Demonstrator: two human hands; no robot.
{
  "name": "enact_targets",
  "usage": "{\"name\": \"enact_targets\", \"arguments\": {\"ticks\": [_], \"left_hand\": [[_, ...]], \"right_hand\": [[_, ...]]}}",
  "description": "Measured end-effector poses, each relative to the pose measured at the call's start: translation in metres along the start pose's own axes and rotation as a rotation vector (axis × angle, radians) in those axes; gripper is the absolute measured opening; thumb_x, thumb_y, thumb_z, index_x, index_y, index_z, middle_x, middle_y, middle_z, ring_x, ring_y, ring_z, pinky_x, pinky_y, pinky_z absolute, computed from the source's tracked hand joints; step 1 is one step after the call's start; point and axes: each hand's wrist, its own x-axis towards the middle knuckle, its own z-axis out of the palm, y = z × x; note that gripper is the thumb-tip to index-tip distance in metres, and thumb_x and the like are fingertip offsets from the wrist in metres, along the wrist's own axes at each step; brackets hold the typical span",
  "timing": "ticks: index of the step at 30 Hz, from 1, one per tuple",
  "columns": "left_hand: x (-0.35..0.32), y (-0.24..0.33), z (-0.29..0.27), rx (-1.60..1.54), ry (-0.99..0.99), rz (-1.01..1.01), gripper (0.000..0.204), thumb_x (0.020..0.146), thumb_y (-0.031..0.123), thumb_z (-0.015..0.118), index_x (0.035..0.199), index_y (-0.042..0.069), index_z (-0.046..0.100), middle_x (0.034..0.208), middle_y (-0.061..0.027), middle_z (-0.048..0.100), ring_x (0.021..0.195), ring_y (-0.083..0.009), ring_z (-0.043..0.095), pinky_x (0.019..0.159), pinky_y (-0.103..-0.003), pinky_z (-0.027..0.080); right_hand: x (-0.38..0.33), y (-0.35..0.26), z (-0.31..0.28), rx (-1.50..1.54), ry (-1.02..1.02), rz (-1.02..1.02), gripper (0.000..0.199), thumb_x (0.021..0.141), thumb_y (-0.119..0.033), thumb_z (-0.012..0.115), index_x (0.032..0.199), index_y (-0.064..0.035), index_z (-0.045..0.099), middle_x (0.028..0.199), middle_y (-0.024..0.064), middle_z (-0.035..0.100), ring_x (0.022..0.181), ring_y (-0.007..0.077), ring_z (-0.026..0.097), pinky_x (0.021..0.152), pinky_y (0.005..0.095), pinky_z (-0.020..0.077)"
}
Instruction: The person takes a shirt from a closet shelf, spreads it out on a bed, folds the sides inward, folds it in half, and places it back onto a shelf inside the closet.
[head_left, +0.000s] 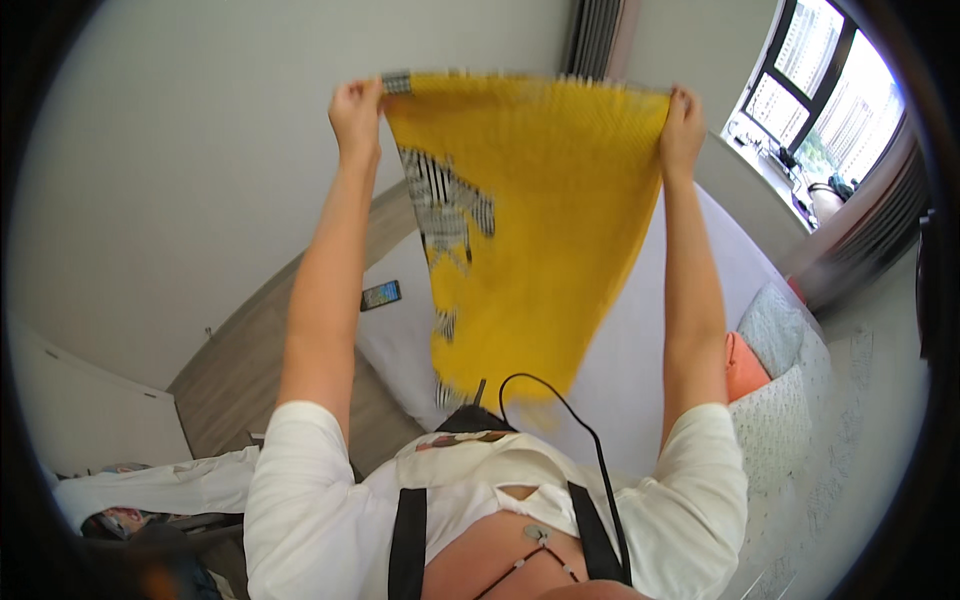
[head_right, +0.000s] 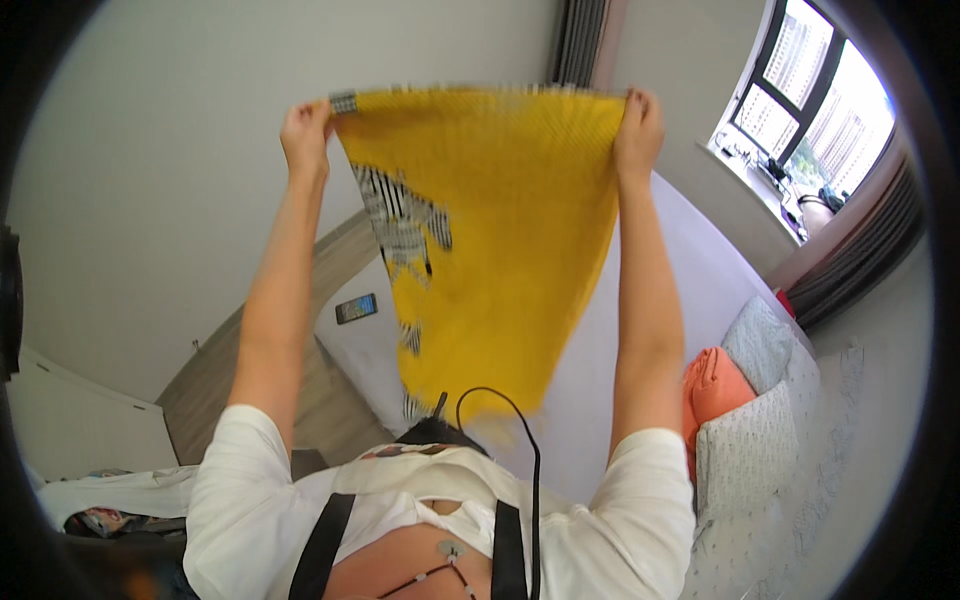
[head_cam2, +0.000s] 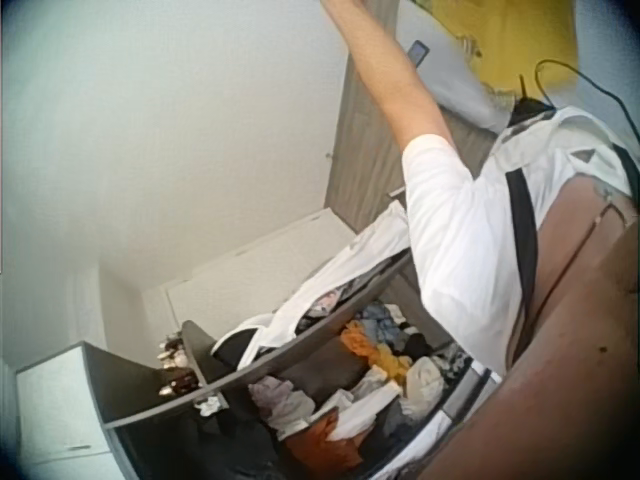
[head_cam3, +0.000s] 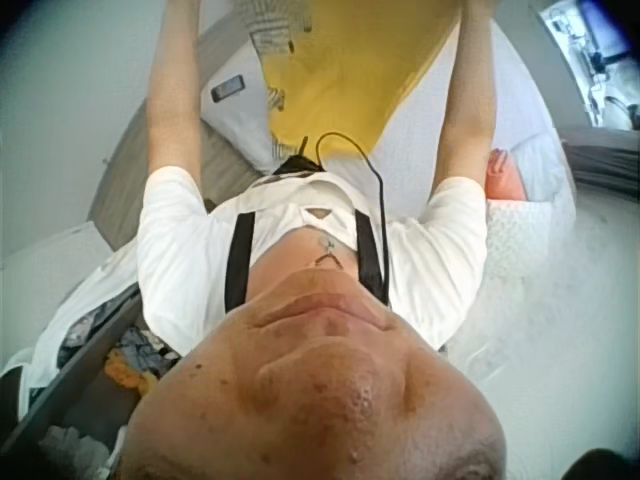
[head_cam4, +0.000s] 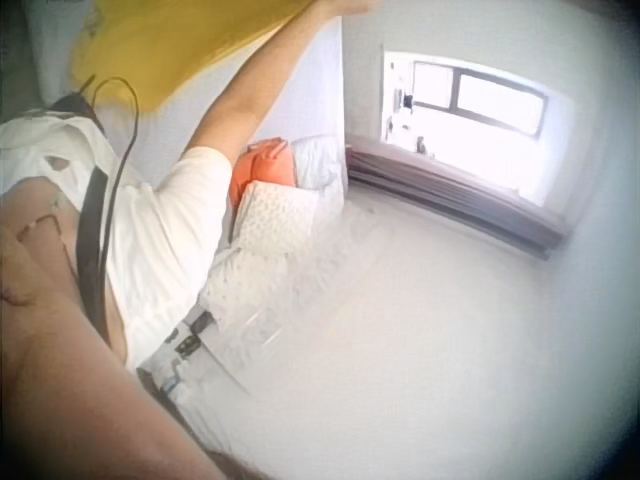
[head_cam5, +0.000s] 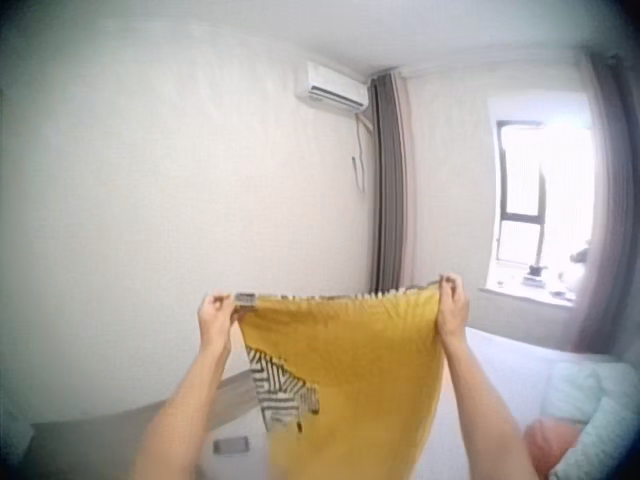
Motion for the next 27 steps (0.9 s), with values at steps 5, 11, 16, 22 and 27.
{"name": "enact_targets", "arguments": {"ticks": [5, 11, 16, 22, 27], "left_hand": [[0.064, 0.036, 0.033, -0.272, -0.101, 0.260, 0.015, 0.076, 0.001, 0.055, 0.085, -0.001, 0.043, 0.083, -0.0089, 0.053, 0.074, -0.0163, 0.054, 0.067, -0.029, 0.050], [-0.017, 0.065, 0.006, -0.314, 0.020, 0.247, 0.011, 0.077, 0.003, 0.054, 0.083, 0.000, 0.045, 0.083, -0.0077, 0.053, 0.073, -0.0140, 0.053, 0.068, -0.027, 0.048], [-0.119, 0.017, -0.074, -0.048, -0.008, -0.009, 0.009, 0.079, 0.004, 0.052, 0.083, 0.000, 0.046, 0.081, -0.0063, 0.052, 0.072, -0.0113, 0.052, 0.069, -0.025, 0.047], [-0.257, -0.073, -0.197, 0.446, -0.206, -0.308, 0.007, 0.077, 0.006, 0.055, 0.079, 0.003, 0.049, 0.069, -0.0011, 0.053, 0.064, -0.0064, 0.049, 0.055, -0.020, 0.039], [-0.369, -0.095, -0.271, 0.801, -0.443, -0.490, 0.013, 0.073, 0.012, 0.057, 0.075, 0.002, 0.048, 0.060, -0.0041, 0.053, 0.055, -0.0095, 0.048, 0.051, -0.025, 0.037]], "right_hand": [[0.066, -0.049, 0.000, 0.110, 0.124, -0.072, 0.020, 0.081, -0.017, 0.050, 0.093, -0.0016, 0.054, 0.083, 0.0086, 0.059, 0.075, 0.0127, 0.055, 0.066, 0.0233, 0.0414], [0.014, -0.054, -0.029, 0.252, 0.115, -0.106, 0.022, 0.083, -0.016, 0.049, 0.096, 0.0014, 0.053, 0.068, -0.0014, 0.050, 0.059, 0.0022, 0.041, 0.053, 0.0154, 0.0341], [-0.106, -0.029, -0.074, 0.251, -0.157, 0.207, 0.019, 0.083, -0.014, 0.046, 0.095, -0.0007, 0.053, 0.092, 0.0071, 0.056, 0.082, 0.0112, 0.050, 0.074, 0.0227, 0.0393], [-0.294, 0.018, -0.143, 0.126, -0.583, 0.596, 0.020, 0.084, -0.012, 0.044, 0.100, -0.0036, 0.052, 0.075, 0.0004, 0.049, 0.069, 0.0083, 0.046, 0.062, 0.0210, 0.0388], [-0.436, 0.035, -0.228, -0.247, -0.874, 0.689, 0.018, 0.081, -0.013, 0.048, 0.097, -0.0075, 0.054, 0.069, 0.0032, 0.052, 0.062, 0.0097, 0.048, 0.055, 0.0242, 0.0397]]}}
